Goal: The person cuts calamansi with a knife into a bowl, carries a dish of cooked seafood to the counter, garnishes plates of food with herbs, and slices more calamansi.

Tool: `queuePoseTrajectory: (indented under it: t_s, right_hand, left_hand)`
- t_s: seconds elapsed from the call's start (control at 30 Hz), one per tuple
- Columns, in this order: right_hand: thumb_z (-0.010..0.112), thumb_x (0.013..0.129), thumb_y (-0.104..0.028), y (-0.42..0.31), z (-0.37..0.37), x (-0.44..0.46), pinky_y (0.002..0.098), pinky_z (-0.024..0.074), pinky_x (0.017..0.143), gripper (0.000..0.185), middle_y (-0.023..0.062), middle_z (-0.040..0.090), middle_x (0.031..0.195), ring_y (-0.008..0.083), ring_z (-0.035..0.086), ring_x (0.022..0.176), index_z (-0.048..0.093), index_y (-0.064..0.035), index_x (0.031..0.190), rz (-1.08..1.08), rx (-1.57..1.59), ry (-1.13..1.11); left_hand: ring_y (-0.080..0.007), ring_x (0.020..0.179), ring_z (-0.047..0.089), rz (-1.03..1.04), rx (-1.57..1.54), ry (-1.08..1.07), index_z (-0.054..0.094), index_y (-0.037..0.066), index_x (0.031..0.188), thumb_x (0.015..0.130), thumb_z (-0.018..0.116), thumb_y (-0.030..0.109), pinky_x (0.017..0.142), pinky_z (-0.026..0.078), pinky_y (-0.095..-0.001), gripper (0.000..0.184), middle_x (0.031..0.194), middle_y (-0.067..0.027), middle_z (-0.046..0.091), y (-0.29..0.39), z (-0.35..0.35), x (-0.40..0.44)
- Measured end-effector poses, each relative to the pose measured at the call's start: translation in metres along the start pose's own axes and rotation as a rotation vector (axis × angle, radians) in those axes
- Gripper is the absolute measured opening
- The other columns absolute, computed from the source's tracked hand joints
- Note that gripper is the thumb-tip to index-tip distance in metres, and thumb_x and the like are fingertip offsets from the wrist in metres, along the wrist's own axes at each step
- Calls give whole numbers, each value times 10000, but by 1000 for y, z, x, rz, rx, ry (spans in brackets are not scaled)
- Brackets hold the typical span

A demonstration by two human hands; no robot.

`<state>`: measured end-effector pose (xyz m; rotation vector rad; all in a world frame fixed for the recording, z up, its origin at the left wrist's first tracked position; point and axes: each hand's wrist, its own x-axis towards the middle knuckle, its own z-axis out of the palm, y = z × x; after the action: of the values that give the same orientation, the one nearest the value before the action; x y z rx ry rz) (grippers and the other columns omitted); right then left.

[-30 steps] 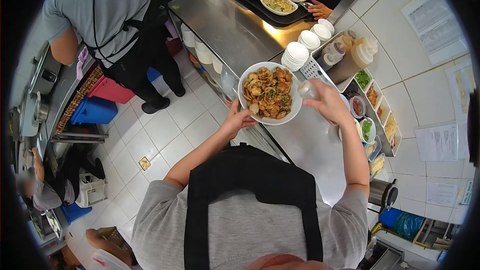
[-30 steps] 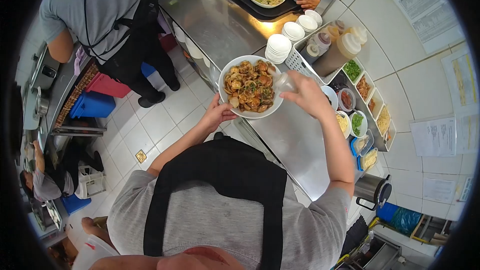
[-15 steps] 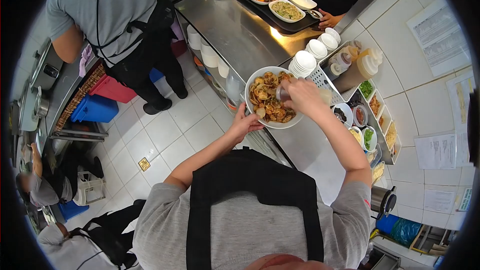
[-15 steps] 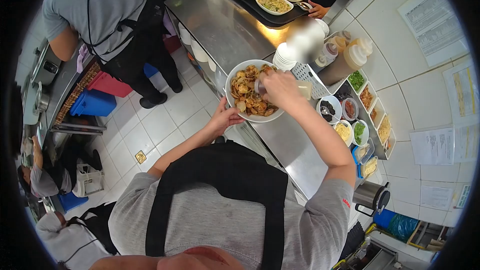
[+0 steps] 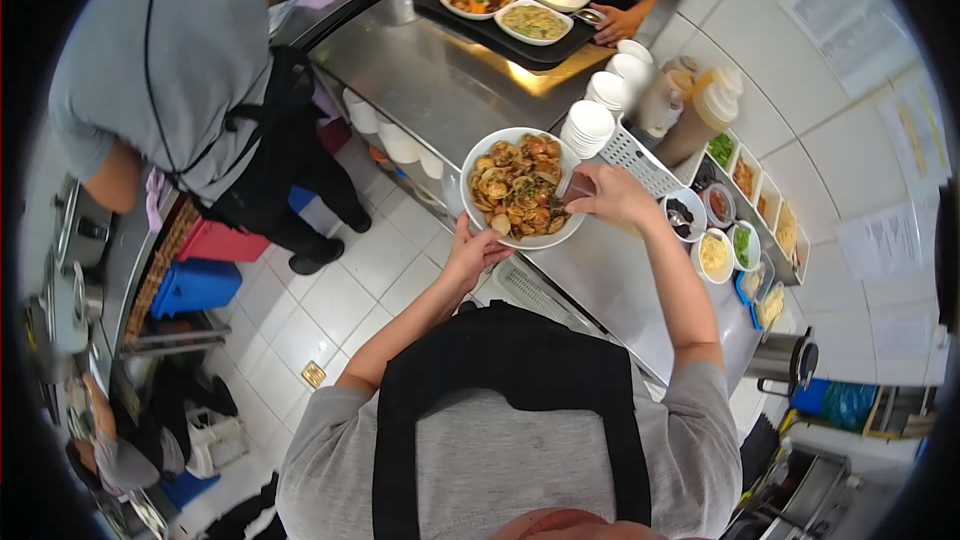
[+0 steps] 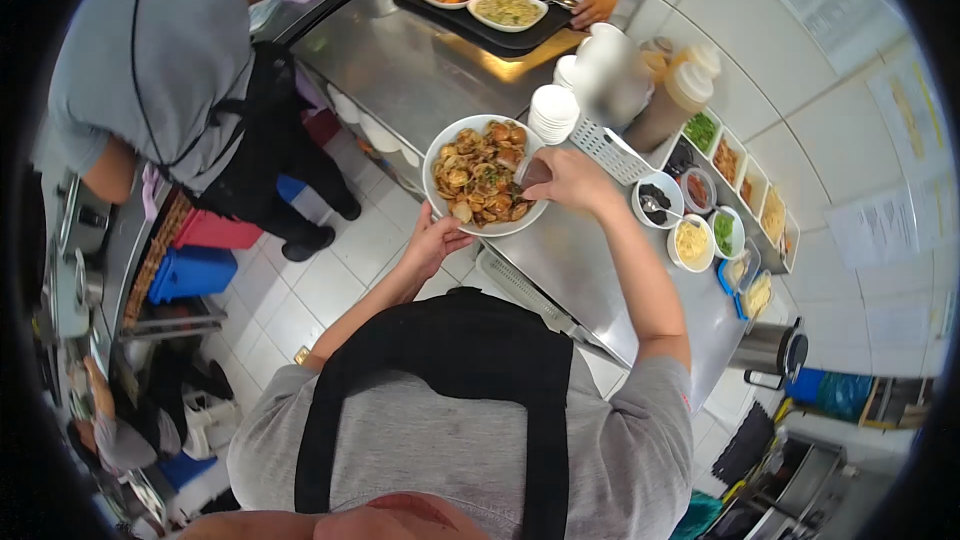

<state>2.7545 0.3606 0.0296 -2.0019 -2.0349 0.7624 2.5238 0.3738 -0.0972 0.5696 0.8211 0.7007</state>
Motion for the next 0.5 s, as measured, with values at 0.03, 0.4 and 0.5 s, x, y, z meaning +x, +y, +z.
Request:
queuePoseTrajectory:
  t_s: [0.03, 0.4, 0.5]
  right_hand:
    - [717, 637, -225, 10, 9, -3, 313, 450, 706, 449, 140, 609, 885, 235, 579, 845, 568, -30, 1013, 15, 158, 30]
    - [701, 675, -134, 69, -35, -45, 294, 440, 778, 542, 109, 567, 1021, 194, 562, 908, 443, -32, 1141, 14, 459, 1293]
    - [723, 618, -122, 103, -27, -27, 330, 444, 780, 564, 159, 574, 1002, 274, 573, 896, 463, -9, 1106, 143, 357, 1328]
  left_hand:
    - [-271, 789, 606, -15, 18, -25, 106, 117, 1270, 770, 504, 36, 664, 541, -347, 644, 1007, -192, 512, 0, -1, 1]
    - [-285, 865, 593, -56, 128, -126, 183, 110, 1206, 784, 487, 39, 721, 526, -353, 524, 1068, -183, 484, 4, -2, -2]
    - [-275, 866, 595, -71, 118, -126, 149, 122, 1245, 787, 479, 37, 734, 521, -348, 571, 1087, -183, 480, -3, 3, -5]
